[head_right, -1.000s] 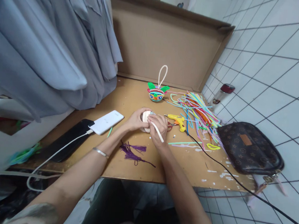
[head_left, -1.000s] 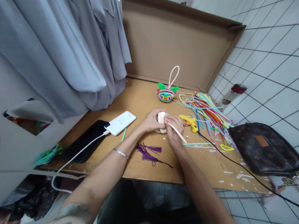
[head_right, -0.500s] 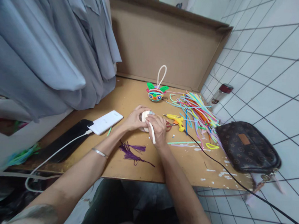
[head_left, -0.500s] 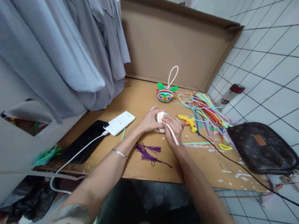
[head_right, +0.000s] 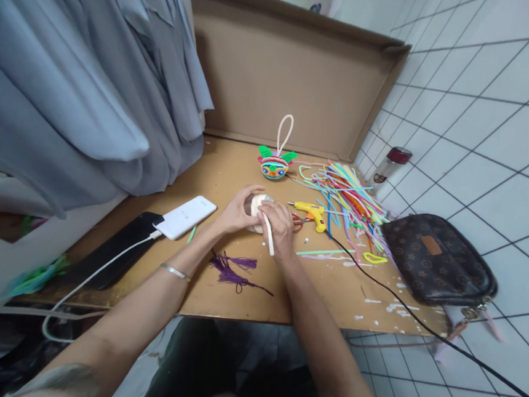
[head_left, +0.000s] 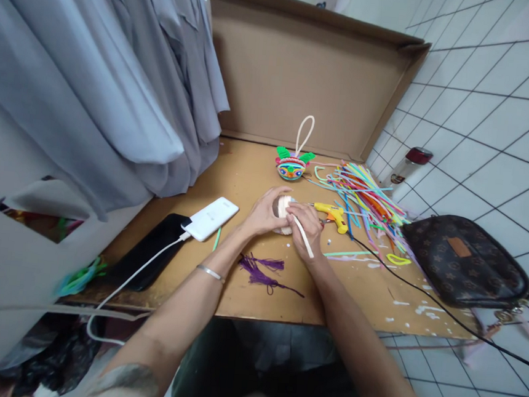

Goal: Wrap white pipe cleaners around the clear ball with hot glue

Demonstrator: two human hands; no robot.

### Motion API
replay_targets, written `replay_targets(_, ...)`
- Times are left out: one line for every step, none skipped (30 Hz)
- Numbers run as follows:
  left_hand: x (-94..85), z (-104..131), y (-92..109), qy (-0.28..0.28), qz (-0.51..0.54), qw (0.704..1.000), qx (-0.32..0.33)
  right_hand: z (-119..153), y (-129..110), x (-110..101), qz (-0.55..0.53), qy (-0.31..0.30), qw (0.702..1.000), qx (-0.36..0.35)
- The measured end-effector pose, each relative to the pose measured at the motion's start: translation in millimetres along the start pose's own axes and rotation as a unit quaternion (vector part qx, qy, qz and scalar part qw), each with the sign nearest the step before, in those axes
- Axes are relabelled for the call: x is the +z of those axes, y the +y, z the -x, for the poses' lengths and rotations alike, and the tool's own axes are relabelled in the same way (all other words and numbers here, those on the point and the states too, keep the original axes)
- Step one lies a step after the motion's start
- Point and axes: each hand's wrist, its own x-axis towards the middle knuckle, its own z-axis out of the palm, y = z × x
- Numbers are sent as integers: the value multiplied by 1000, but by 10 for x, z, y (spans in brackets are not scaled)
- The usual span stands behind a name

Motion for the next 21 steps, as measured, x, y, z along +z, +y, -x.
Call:
replay_targets(0,2,5,-1,6,1000,-3,-2,2,1,1,0,1000,-1)
replay_targets(1,3,7,-4,12,1000,-6,-4,3,1,2,-1,1000,1)
replay_targets(2,2,5,-7,17,1000,-10,-6,3,1,2,-3,1000,4)
replay_targets(3,1,2,-10,20,1000,-13,-8,1,1,2,-5,1000,9)
replay_targets(4,0,-3,-15,21,1000,-15,-8,-1,1,0,-7,1000,14)
replay_targets(4,-1,-7,-19,22,999,-16,-8,-3,0,-2,-8,1000,18)
replay_targets(3,-2,-10,-21,22,999,-18,-8,-5,-1,-4,-9,1000,20)
replay_targets(2,-1,-12,-22,23,999,-20,-7,-7,-1,-5,-9,1000,22)
replay_targets(-1,0,-11,-22,25,999,-22,-6,-9,-1,-5,-9,1000,22)
replay_targets(-5,1,-10,-21,29,999,-23,-4,-11,-1,-4,-8,1000,21)
replay_targets(-9,2,-8,-20,33,999,-24,-3,-13,0,-3,-6,1000,20)
replay_targets(-13,4,-6,-19,38,999,-24,-1,-15,0,-2,-3,1000,20)
replay_targets(-17,5,-6,-20,41,999,-23,0,-17,1,-1,1,1000,20)
replay_targets(-20,5,-7,-20,42,999,-20,2,-19,2,-1,5,1000,20)
replay_targets(-23,5,-11,-20,42,999,-17,4,-21,3,-2,9,1000,18)
replay_targets(-24,5,-16,-20,41,999,-14,6,-23,4,-3,13,1000,15)
replay_targets(-25,5,-23,-22,39,999,-12,8,-24,4,-6,17,1000,11)
replay_targets(-25,4,-31,-25,38,999,-10,10,-25,5,-8,19,1000,7)
replay_targets(-25,3,-38,-29,36,999,-9,11,-25,5,-9,20,1000,4)
replay_targets(-23,3,-46,-32,35,999,-9,11,-24,5,-9,20,1000,2)
replay_targets(-21,2,-53,-34,33,999,-9,11,-23,5,-8,19,1000,2)
